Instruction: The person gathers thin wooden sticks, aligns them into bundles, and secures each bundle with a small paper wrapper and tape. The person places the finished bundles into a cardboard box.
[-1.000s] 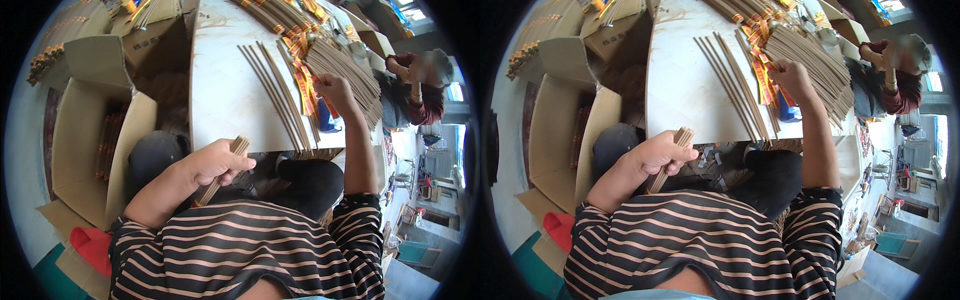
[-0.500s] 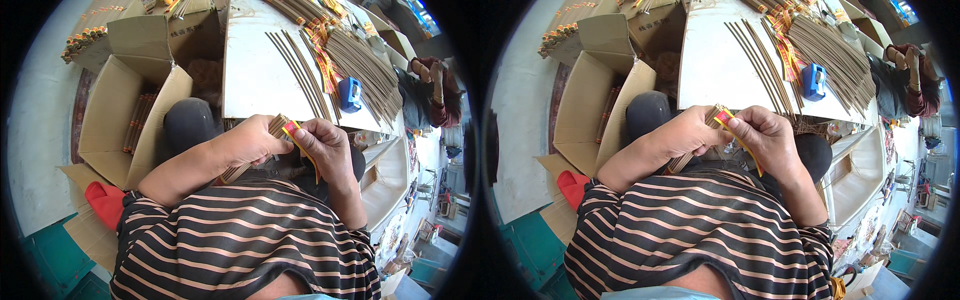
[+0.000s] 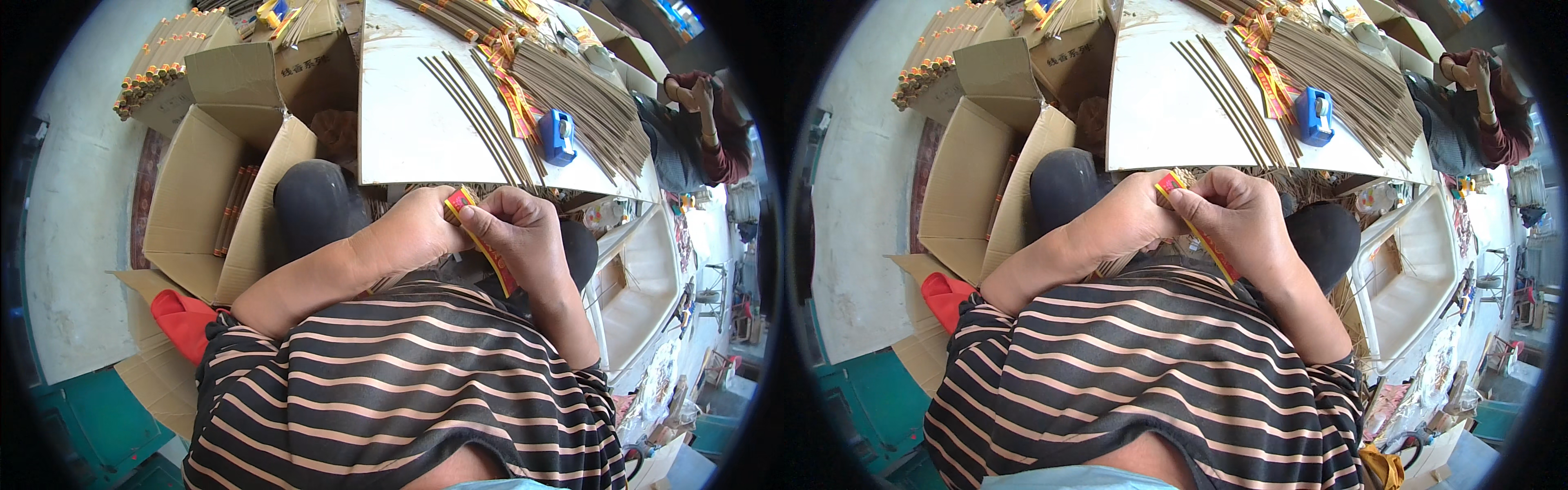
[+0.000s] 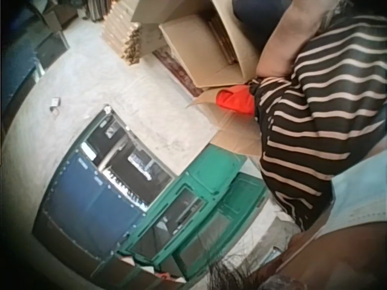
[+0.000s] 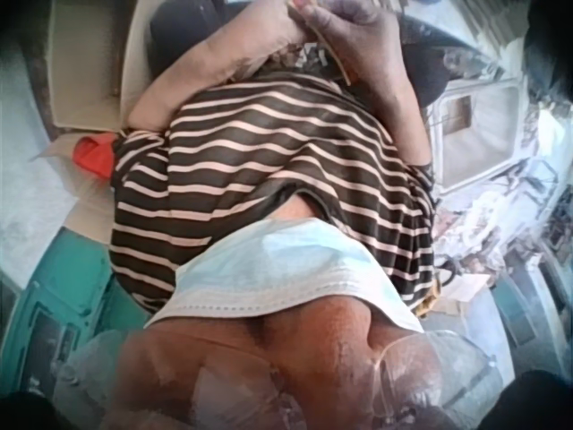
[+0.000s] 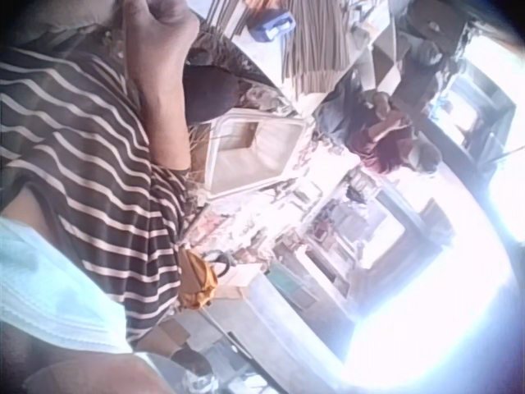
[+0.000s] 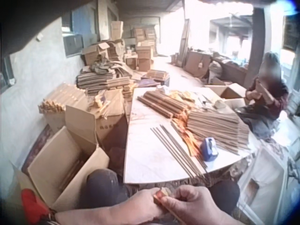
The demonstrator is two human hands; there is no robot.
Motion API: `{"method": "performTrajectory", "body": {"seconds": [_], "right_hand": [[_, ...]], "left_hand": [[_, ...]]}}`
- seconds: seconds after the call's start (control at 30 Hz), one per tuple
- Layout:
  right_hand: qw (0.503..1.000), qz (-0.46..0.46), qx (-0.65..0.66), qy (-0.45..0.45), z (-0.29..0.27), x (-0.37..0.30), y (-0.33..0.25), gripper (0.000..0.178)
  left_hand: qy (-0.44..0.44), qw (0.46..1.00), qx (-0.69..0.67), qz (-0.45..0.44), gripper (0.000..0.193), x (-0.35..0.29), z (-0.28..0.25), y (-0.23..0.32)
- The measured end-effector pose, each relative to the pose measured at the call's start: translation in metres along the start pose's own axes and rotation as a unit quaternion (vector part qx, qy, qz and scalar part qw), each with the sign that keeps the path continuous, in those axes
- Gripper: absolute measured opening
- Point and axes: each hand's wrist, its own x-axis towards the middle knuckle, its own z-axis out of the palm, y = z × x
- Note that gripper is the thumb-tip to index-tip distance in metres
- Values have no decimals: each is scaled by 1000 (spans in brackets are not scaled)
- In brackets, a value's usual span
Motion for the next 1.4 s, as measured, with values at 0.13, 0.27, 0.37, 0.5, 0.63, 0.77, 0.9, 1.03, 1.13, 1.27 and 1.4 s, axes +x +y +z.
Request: {"method": "performTrajectory", "body": {"seconds": [0.13,0.27,0.37,0.5,0.63,0.77,0.9,1.03,1.13,1.27,1.4], "right_hand": [[1000,18,-6,-9,-9,0,4,21],[999,29,6,-14,-15,0,8,22],[999,43,15,-25,-20,-2,9,21],[998,29,36,-35,-25,-5,10,21],[999,31,16,-40,-26,-5,9,22],[998,36,14,-42,-26,-4,11,23],[998,28,-36,-31,-28,-6,14,27],[998,-9,-58,-27,-29,-6,14,28],[997,-34,-68,-28,-29,-4,17,28],[995,-78,-66,-11,-27,0,29,29],[987,-123,-92,42,-23,8,33,31]], "left_hand": [[3,1000,22,-21,39,2,6,3],[-6,999,2,-46,39,-1,10,9],[-33,996,-81,-23,32,-5,11,6],[-85,977,-193,-5,27,-5,9,-3],[-95,980,-176,25,36,-3,10,-9],[-91,983,-156,33,40,-2,9,-12],[-89,984,-152,26,37,-4,9,-9],[-97,978,-182,12,36,-3,9,-10],[-99,974,-202,11,34,-4,9,-10],[-91,978,-184,22,37,-5,8,-10],[-44,986,-156,38,35,-3,11,-12]]}}
